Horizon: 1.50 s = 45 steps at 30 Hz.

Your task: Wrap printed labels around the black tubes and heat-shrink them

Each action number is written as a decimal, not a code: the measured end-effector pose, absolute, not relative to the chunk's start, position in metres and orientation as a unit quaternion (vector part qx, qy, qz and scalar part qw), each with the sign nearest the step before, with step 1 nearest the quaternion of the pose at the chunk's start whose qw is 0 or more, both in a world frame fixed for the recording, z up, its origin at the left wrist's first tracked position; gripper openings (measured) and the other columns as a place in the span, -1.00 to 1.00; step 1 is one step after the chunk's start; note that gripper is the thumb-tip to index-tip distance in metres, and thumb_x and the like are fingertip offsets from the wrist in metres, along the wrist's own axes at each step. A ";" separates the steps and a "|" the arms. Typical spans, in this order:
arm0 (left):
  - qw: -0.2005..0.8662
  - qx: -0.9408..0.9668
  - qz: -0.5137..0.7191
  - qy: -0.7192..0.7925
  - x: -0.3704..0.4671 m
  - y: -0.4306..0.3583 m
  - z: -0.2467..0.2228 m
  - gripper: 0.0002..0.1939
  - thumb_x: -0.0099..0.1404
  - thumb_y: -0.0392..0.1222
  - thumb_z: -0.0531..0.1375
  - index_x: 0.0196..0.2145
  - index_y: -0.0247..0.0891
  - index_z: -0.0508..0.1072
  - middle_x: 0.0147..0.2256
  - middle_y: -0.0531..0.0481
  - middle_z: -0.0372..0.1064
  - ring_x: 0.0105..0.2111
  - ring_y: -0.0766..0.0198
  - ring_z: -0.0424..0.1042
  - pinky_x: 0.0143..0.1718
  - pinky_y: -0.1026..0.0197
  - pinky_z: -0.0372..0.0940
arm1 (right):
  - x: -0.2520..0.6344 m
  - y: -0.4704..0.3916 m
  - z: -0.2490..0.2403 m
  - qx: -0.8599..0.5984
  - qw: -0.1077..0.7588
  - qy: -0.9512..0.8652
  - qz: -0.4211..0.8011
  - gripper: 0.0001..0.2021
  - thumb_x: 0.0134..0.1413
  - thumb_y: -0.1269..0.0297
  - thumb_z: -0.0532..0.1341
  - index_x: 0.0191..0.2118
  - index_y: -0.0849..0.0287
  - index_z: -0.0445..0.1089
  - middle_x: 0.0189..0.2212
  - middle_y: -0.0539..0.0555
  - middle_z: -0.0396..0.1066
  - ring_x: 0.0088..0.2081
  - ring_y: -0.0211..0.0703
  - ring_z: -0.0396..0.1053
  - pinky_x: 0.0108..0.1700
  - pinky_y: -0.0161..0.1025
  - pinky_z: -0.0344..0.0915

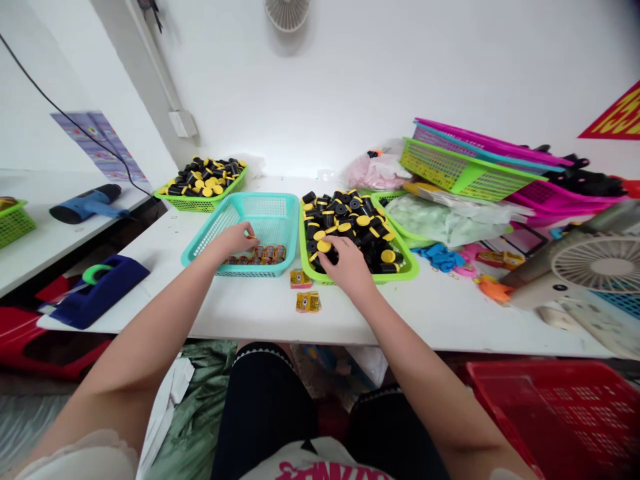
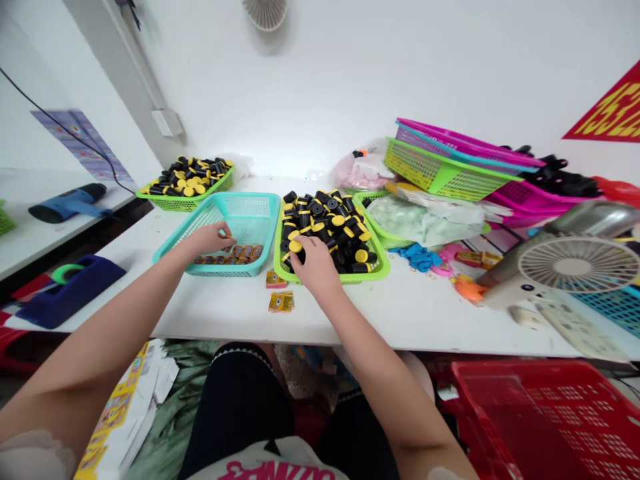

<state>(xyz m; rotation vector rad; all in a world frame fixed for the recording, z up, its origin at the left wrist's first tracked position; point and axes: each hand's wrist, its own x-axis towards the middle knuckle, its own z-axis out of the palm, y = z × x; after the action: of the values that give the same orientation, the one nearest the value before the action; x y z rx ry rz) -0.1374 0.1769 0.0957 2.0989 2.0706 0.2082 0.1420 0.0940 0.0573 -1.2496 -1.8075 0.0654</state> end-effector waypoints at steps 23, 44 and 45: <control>-0.088 0.941 0.079 0.316 -0.055 0.029 0.009 -0.62 0.40 -0.40 0.01 0.14 -0.42 0.33 0.10 -0.33 0.36 0.10 0.05 0.38 0.11 0.04 0.29 | 0.202 -0.063 0.024 -0.431 0.636 -0.623 0.148 -0.60 0.09 0.54 0.25 0.02 0.02 0.42 -0.13 0.11 0.42 -0.09 -0.16 0.40 -0.08 -0.25 0.40; 0.223 0.824 0.299 0.428 -0.046 0.047 0.054 -0.84 0.26 -0.27 0.13 -0.24 -0.26 0.50 -0.32 -0.01 0.52 -0.37 0.32 0.48 -0.32 0.32 0.36 | 0.211 0.018 0.020 -0.453 0.557 -0.691 -0.086 -0.60 0.18 0.32 0.17 0.15 0.10 0.31 -0.12 0.20 0.39 -0.06 0.02 0.38 -0.04 0.02 0.38; 0.221 0.827 0.328 0.400 -0.044 0.049 0.055 -0.83 0.24 -0.30 0.13 -0.23 -0.26 0.50 -0.29 -0.03 0.52 -0.34 0.32 0.48 -0.31 0.33 0.37 | 0.211 0.031 0.019 -0.439 0.544 -0.702 -0.138 -0.61 0.17 0.31 0.18 0.12 0.13 0.32 -0.14 0.21 0.41 -0.07 0.03 0.39 -0.04 0.02 0.37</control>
<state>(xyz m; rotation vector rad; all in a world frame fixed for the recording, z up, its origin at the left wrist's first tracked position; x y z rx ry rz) -0.0441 0.0489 0.0550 2.2864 1.1060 0.9067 0.2112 0.0314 0.0187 -1.0414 -1.6661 -0.3279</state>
